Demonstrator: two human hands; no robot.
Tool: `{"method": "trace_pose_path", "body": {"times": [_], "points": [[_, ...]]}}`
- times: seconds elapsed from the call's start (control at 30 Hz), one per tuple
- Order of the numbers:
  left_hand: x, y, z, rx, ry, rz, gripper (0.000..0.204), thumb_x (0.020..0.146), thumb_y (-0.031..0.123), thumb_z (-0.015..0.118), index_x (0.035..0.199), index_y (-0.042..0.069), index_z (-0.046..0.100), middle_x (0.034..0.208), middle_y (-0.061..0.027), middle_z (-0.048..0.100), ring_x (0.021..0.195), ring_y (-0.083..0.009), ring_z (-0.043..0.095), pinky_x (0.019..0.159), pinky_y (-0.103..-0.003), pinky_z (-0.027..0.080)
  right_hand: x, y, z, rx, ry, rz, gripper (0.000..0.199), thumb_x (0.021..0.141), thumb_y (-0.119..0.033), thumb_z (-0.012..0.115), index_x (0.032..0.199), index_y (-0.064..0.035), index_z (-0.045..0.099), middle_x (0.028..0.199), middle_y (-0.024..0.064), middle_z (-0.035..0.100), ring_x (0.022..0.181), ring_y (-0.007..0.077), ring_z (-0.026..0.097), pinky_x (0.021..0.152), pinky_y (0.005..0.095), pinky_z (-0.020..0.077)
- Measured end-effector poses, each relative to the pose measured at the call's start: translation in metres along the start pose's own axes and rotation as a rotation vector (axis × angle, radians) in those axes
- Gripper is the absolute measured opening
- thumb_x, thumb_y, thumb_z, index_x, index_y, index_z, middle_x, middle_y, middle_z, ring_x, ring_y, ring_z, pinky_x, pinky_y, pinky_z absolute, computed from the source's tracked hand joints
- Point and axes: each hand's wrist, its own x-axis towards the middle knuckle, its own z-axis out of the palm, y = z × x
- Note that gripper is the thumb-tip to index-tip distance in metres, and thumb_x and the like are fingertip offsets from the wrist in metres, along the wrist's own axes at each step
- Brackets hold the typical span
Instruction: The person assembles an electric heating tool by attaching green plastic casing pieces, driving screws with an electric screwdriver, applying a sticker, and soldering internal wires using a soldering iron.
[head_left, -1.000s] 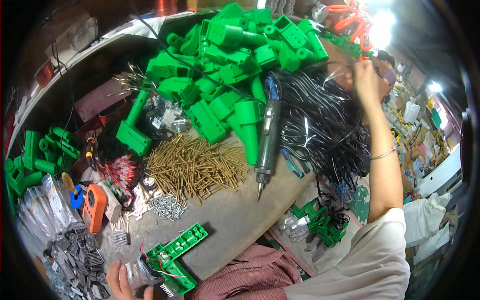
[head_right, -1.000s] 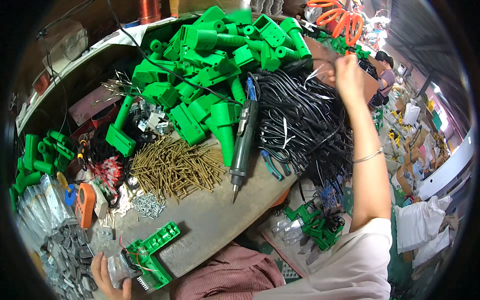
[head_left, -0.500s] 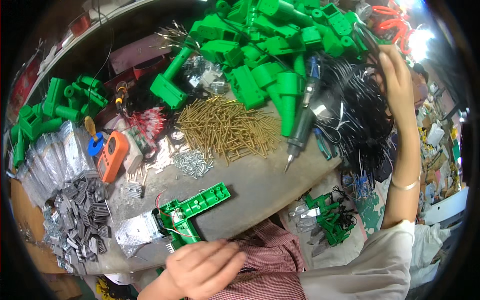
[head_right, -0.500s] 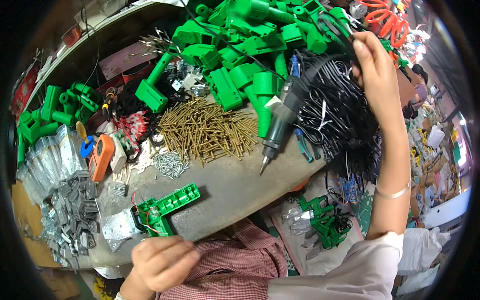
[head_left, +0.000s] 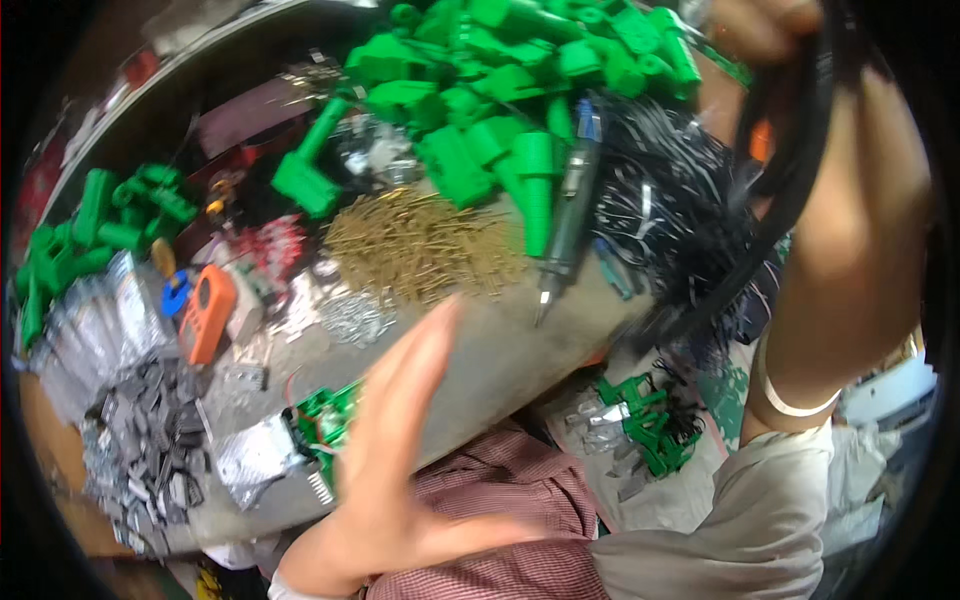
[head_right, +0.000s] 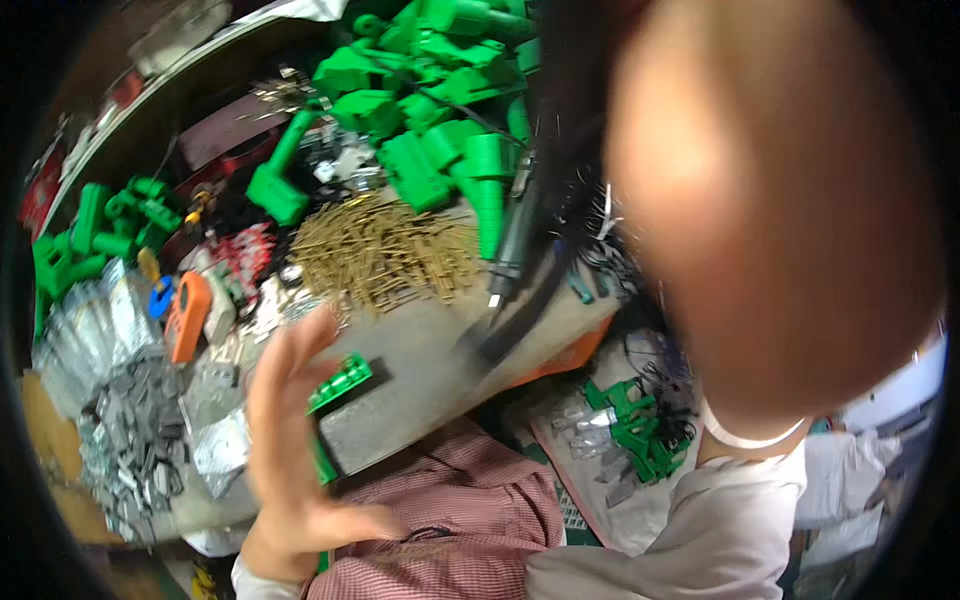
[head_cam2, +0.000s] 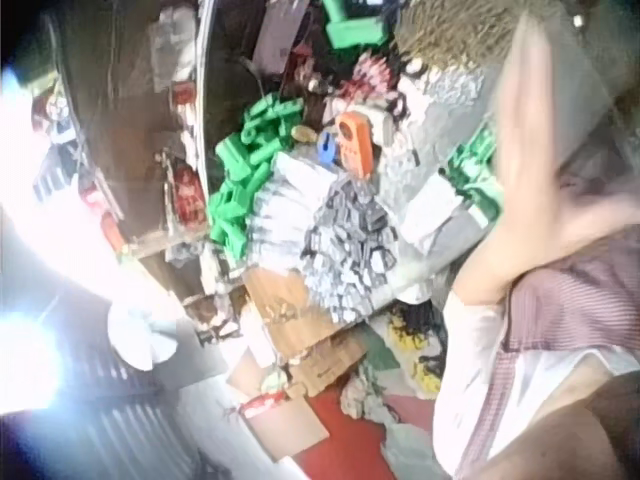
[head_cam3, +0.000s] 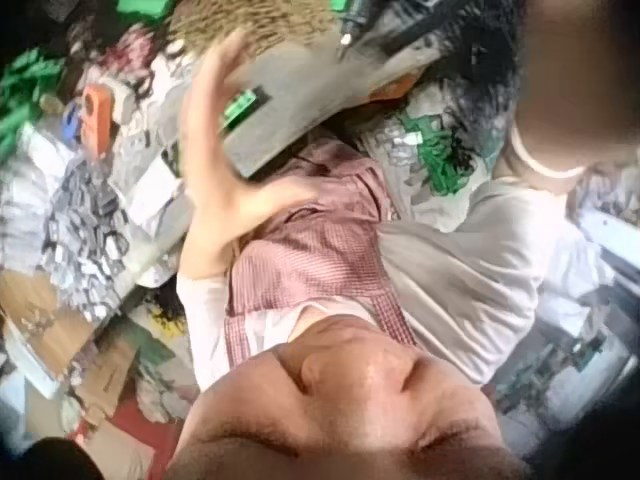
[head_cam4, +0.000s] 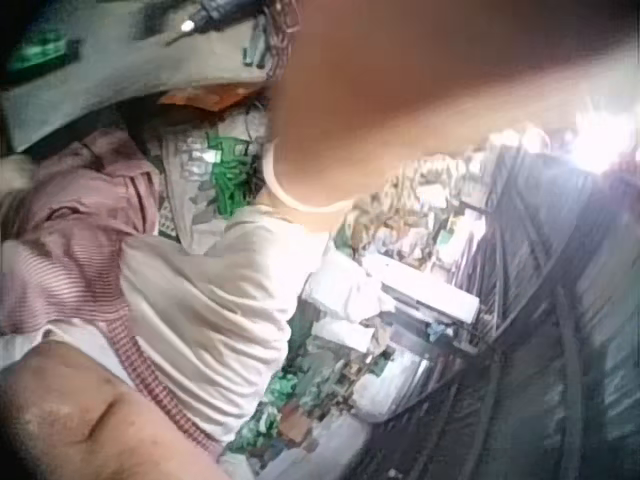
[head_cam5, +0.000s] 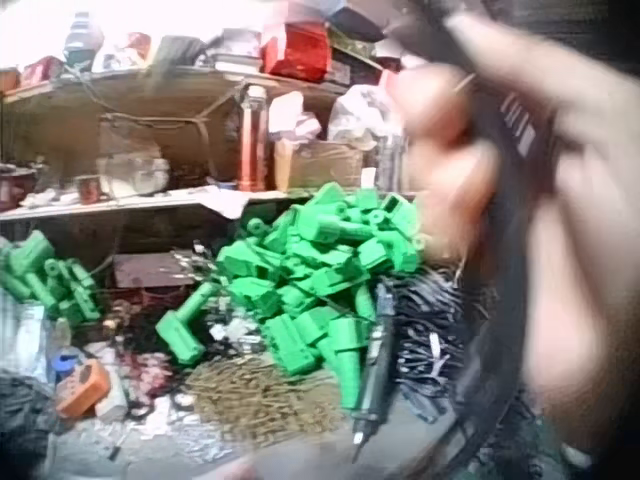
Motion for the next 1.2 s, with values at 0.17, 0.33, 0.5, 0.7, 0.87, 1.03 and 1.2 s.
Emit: {"method": "trace_pose_path", "body": {"times": [0.17, 0.33, 0.5, 0.7, 0.87, 1.03, 1.2], "points": [[-0.018, 0.003, 0.016, -0.831, -0.427, -0.559, 0.066, 0.095, 0.017, 0.063, 0.151, 0.007, 0.031, 0.067, -0.0015, 0.045, 0.063, -0.0118, 0.044, 0.067, -0.026, 0.043, -0.016, 0.027, 0.078, 0.523, -0.159, 0.500, 0.036, 0.105, -0.021, 0.043, 0.130, 0.0052, 0.047, 0.081, -0.0008, 0.043, 0.063, 0.0044, 0.038, 0.051, 0.0179, 0.0320], [-0.107, -0.009, 0.015, 0.140, -0.115, -0.309, 0.020, 0.088, 0.014, 0.066, 0.105, 0.003, 0.066, 0.075, -0.0073, 0.064, 0.065, -0.0235, 0.064, 0.057, -0.034, 0.052, -0.030, 0.126, 0.039, 0.394, -0.266, 0.670, 0.035, 0.104, -0.026, 0.046, 0.122, 0.0022, 0.057, 0.078, 0.0008, 0.056, 0.059, 0.0036, 0.047, 0.051, 0.0185, 0.0349], [-0.094, -0.015, 0.007, 0.632, -0.066, -0.295, 0.018, 0.072, 0.012, 0.062, 0.089, 0.006, 0.061, 0.070, -0.0029, 0.054, 0.064, -0.0185, 0.059, 0.056, -0.032, 0.047, -0.095, 0.156, 0.044, -0.701, -0.283, 0.105, 0.042, 0.096, -0.017, 0.057, 0.134, 0.0008, 0.053, 0.126, 0.0138, 0.063, 0.117, 0.0266, 0.059, 0.102, 0.0371, 0.0427], [-0.087, -0.014, -0.014, 0.568, -0.073, -0.256, 0.014, 0.075, 0.016, 0.063, 0.086, 0.007, 0.059, 0.072, -0.0027, 0.052, 0.065, -0.0182, 0.058, 0.057, -0.031, 0.047, -0.153, 0.085, 0.080, -0.312, -1.148, 0.288, 0.028, 0.079, -0.003, 0.071, 0.107, -0.0029, 0.065, 0.089, 0.0130, 0.065, 0.081, 0.0316, 0.064, 0.072, 0.0374, 0.0509], [-0.075, -0.009, -0.037, 0.587, -0.255, -0.303, 0.022, 0.078, 0.021, 0.071, 0.091, 0.006, 0.063, 0.073, -0.0029, 0.054, 0.065, -0.0193, 0.060, 0.057, -0.032, 0.049, -0.160, 0.088, 0.094, -0.163, -0.941, 0.348, 0.013, 0.080, -0.002, 0.072, 0.088, -0.0041, 0.063, 0.071, 0.0095, 0.060, 0.056, 0.0255, 0.059, 0.049, 0.0333, 0.0439], [-0.063, -0.043, -0.094, 0.312, 0.051, -0.476, 0.026, 0.078, 0.014, 0.075, 0.101, 0.006, 0.067, 0.084, -0.0074, 0.064, 0.076, -0.0287, 0.065, 0.068, -0.039, 0.052, -0.178, 0.101, 0.095, 0.057, -0.756, 0.472, 0.013, 0.081, -0.005, 0.071, 0.088, -0.0013, 0.061, 0.066, 0.0077, 0.060, 0.053, 0.0161, 0.055, 0.047, 0.0281, 0.0390], [-0.084, -0.128, -0.119, 0.861, -0.028, -0.445, 0.019, 0.074, 0.008, 0.075, 0.092, 0.005, 0.066, 0.086, -0.0090, 0.063, 0.091, -0.0311, 0.061, 0.079, -0.042, 0.049, -0.204, 0.117, 0.109, 0.258, -0.385, 0.519, 0.008, 0.086, -0.005, 0.064, 0.089, 0.0015, 0.060, 0.071, 0.0079, 0.061, 0.055, 0.0123, 0.052, 0.050, 0.0248, 0.0390]]}}
